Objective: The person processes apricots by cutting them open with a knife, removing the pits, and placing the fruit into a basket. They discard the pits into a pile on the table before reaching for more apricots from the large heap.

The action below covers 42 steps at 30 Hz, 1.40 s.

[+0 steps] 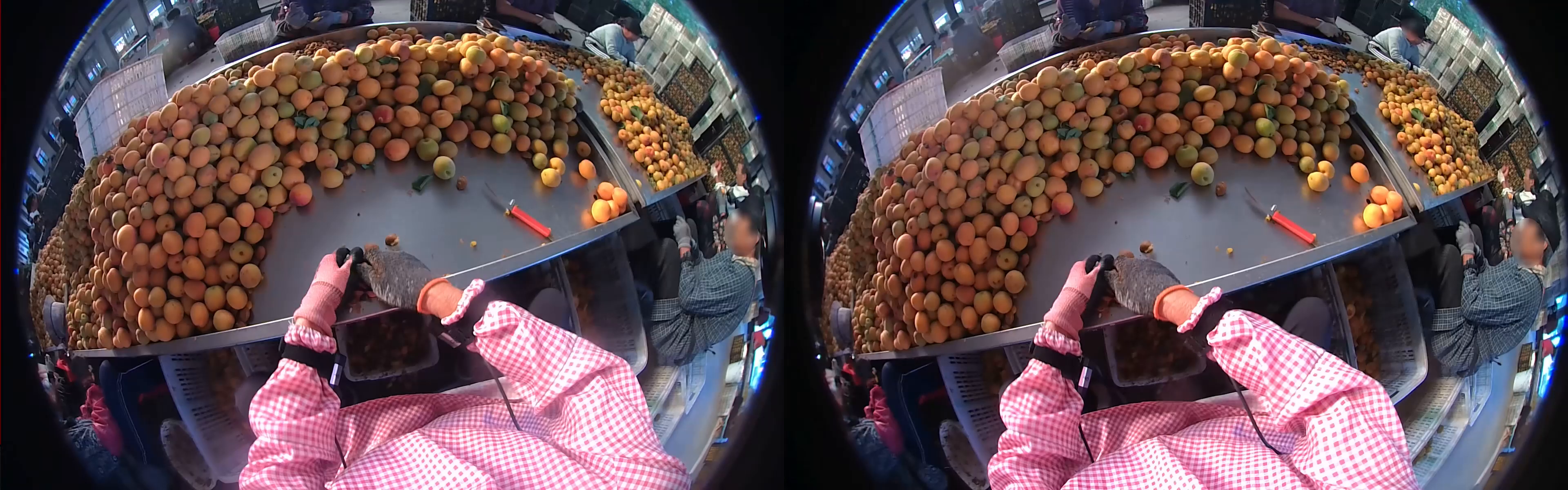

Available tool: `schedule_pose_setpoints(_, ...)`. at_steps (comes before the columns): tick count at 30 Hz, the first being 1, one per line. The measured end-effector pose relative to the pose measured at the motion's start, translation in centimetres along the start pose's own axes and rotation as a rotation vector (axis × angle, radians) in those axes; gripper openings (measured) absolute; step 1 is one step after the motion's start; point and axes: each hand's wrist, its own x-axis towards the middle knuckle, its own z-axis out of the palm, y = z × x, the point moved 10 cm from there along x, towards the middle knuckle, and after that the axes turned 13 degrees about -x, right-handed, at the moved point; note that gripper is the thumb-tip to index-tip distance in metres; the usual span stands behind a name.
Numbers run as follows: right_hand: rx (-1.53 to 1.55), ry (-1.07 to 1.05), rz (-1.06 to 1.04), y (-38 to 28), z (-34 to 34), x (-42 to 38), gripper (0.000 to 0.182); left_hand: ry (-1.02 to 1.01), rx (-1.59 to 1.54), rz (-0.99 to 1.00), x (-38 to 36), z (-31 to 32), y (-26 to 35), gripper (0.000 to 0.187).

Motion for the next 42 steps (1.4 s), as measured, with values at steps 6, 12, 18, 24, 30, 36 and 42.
schedule_pose_setpoints(6, -0.076, 0.380, -0.176, -6.9, -4.6, -7.6, 0.030, 0.236, 0.158, 0.668, -11.4, -1.5, 4.9, 0.054)
schedule_pose_setpoints(12, -0.178, 0.558, -0.361, -8.0, -3.3, -11.6, 0.040, 0.334, 0.365, 0.886, -17.5, 0.5, 3.5, 0.060)
schedule_pose_setpoints(18, -0.246, 0.423, -0.464, -7.4, -4.5, -12.7, 0.034, 0.233, 0.393, 0.728, -17.6, 2.0, 0.8, 0.063)
schedule_pose_setpoints(24, -0.373, 0.103, 0.030, 1.4, -5.9, -4.0, 0.037, 0.310, 0.046, 0.774, -17.6, -2.8, 4.6, 0.035)
schedule_pose_setpoints(30, -0.288, -0.021, 0.112, 2.8, -2.6, 2.7, 0.037, 0.708, 0.653, 0.479, -10.8, -10.1, 2.2, 0.041)
schedule_pose_setpoints(36, -0.398, -0.210, -0.025, -4.2, 1.8, 1.8, 0.034, 0.607, 0.694, 0.324, -10.1, -9.0, 3.1, 0.039)
schedule_pose_setpoints(42, -0.201, -0.348, -0.071, -4.3, 3.1, 1.7, 0.044, 0.601, 0.701, 0.304, -10.3, -8.9, 3.2, 0.043)
